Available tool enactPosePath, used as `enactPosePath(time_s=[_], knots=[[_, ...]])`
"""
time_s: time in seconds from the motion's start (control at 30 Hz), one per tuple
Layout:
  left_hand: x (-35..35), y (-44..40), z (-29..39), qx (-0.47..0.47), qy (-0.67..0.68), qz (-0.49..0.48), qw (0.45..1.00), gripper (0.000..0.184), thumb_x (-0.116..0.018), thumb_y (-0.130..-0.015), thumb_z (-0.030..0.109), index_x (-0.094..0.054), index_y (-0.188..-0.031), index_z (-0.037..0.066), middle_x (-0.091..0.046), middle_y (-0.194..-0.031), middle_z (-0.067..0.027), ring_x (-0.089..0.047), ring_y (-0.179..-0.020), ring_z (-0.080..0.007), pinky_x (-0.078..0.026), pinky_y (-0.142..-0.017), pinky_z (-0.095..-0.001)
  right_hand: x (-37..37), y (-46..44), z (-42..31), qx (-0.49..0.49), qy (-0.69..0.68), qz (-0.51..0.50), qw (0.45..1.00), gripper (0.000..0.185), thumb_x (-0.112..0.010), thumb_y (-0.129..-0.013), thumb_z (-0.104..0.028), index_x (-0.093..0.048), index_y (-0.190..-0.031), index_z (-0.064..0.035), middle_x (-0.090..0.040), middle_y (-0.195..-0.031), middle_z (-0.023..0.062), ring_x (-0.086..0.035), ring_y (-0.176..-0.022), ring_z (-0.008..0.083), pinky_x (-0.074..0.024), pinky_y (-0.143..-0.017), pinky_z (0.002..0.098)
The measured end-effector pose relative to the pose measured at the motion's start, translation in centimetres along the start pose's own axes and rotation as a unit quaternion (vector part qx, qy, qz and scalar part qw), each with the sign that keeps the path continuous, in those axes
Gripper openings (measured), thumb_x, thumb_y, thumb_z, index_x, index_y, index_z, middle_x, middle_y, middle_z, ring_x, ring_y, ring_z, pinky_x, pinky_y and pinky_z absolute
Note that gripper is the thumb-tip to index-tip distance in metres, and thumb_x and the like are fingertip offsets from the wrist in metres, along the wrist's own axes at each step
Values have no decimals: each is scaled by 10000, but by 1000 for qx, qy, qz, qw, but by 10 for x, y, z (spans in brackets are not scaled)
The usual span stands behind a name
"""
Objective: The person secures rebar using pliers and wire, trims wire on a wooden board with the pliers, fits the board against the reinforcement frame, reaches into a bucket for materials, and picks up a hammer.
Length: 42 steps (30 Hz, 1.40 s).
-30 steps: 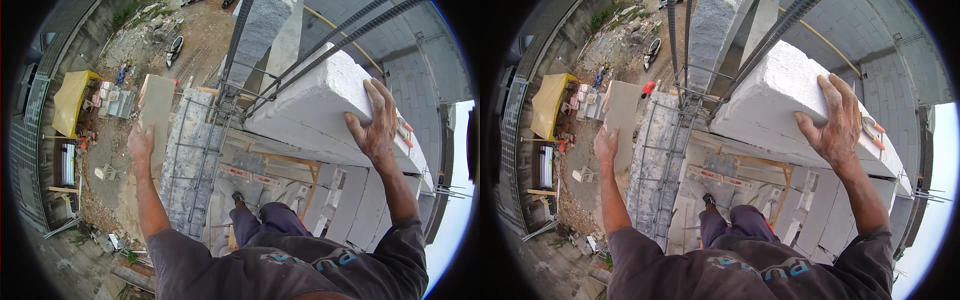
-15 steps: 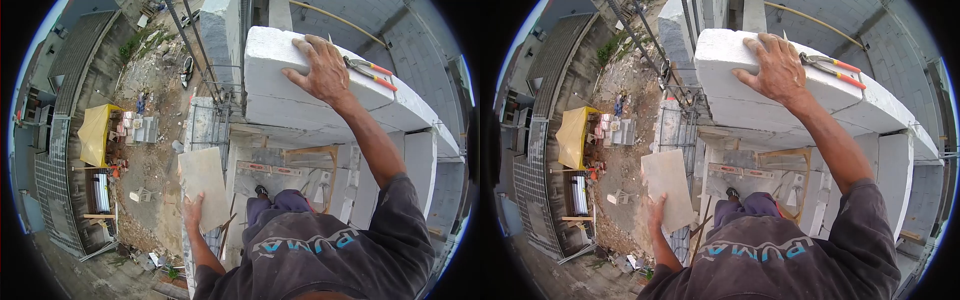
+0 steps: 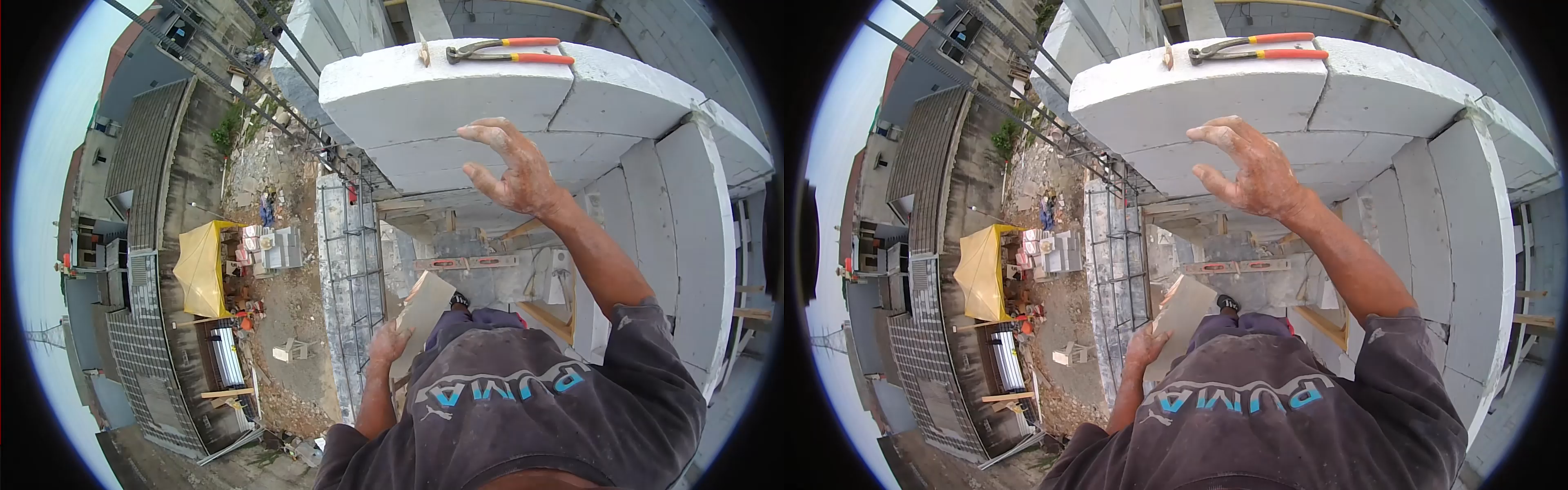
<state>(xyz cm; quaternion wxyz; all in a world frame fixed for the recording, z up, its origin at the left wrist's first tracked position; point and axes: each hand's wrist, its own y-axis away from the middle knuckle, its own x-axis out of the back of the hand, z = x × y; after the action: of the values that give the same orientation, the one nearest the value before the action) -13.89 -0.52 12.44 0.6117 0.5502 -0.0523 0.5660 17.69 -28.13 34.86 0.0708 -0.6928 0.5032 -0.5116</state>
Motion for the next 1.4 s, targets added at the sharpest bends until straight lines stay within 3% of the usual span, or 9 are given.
enactPosePath(time_s=[0.27,0.4,0.47,0.7,0.8,0.9,0.93,1.07,1.4], knots=[[-18,24,9,-12,47,-11,999,595,-667,-861,486,-645,-1216,9,-665,-1162,-292,-623,-1119,-447,-493,-956,-500,-17,314,74,-420,44,-401,813,459,-642,-883,-357,-622,-1212,-38,-650,-1183,270,-612,-1138,419,-480,-994,489],[-40,17,-22,-5,25,-3,1000,597,-664,-864,483,-650,-1213,-1,-666,-1172,-286,-624,-1135,-434,-492,-968,-486,-42,546,52,-594,109,-375,704,472,-639,-847,-394,-712,-1021,39,-718,-1050,260,-697,-1021,396,-527,-975,443],[-42,23,-16,24,-19,10,999,598,-664,-864,486,-652,-1211,-1,-670,-1173,-283,-624,-1142,-429,-491,-974,-481,-30,596,29,-733,-40,-431,525,475,-627,-860,-386,-704,-953,73,-741,-936,231,-742,-855,356,-599,-821,449],[-61,10,-20,28,-62,-6,998,664,-688,-846,499,-626,-1254,-20,-660,-1204,-293,-623,-1159,-435,-493,-974,-476,0,599,-50,-825,-103,-189,522,255,-651,-849,-232,-702,-925,5,-731,-825,157,-735,-720,299,-612,-621,433],[-43,20,19,-4,-68,5,998,675,-707,-835,478,-625,-1220,-71,-659,-1170,-326,-628,-1160,-431,-493,-967,-476,-24,664,-10,-488,86,-445,746,314,-690,-808,-226,-696,-1115,-159,-687,-1153,91,-679,-1033,249,-609,-739,384],[-39,11,29,-19,-83,-36,996,659,-704,-839,471,-635,-1207,-71,-657,-1170,-328,-627,-1156,-438,-492,-956,-479,-52,676,15,-462,161,-261,832,332,-707,-808,-258,-708,-1095,-91,-710,-1023,142,-714,-907,276,-568,-835,378],[-47,-10,8,-22,-108,-27,994,650,-704,-839,459,-640,-1188,-86,-654,-1167,-332,-626,-1133,-454,-491,-941,-490,-23,613,0,-732,-98,-36,673,338,-669,-861,-315,-708,-1088,-66,-711,-979,166,-719,-848,273,-561,-815,386],[-44,-64,-33,-113,-93,-47,988,684,-700,-848,454,-604,-1242,-98,-640,-1199,-329,-620,-1117,-464,-490,-945,-491,-4,576,-21,-740,-179,55,645,368,-588,-882,-350,-738,-1002,-37,-715,-1025,221,-672,-1012,383,-515,-925,441],[-29,-35,92,-114,-136,-83,981,742,-704,-878,470,-547,-1321,-106,-614,-1274,-320,-610,-1148,-450,-485,-970,-462,-80,735,-116,-616,114,-273,730,208,-646,-777,-152,-705,-959,-69,-712,-991,156,-689,-970,349,-562,-863,445]])
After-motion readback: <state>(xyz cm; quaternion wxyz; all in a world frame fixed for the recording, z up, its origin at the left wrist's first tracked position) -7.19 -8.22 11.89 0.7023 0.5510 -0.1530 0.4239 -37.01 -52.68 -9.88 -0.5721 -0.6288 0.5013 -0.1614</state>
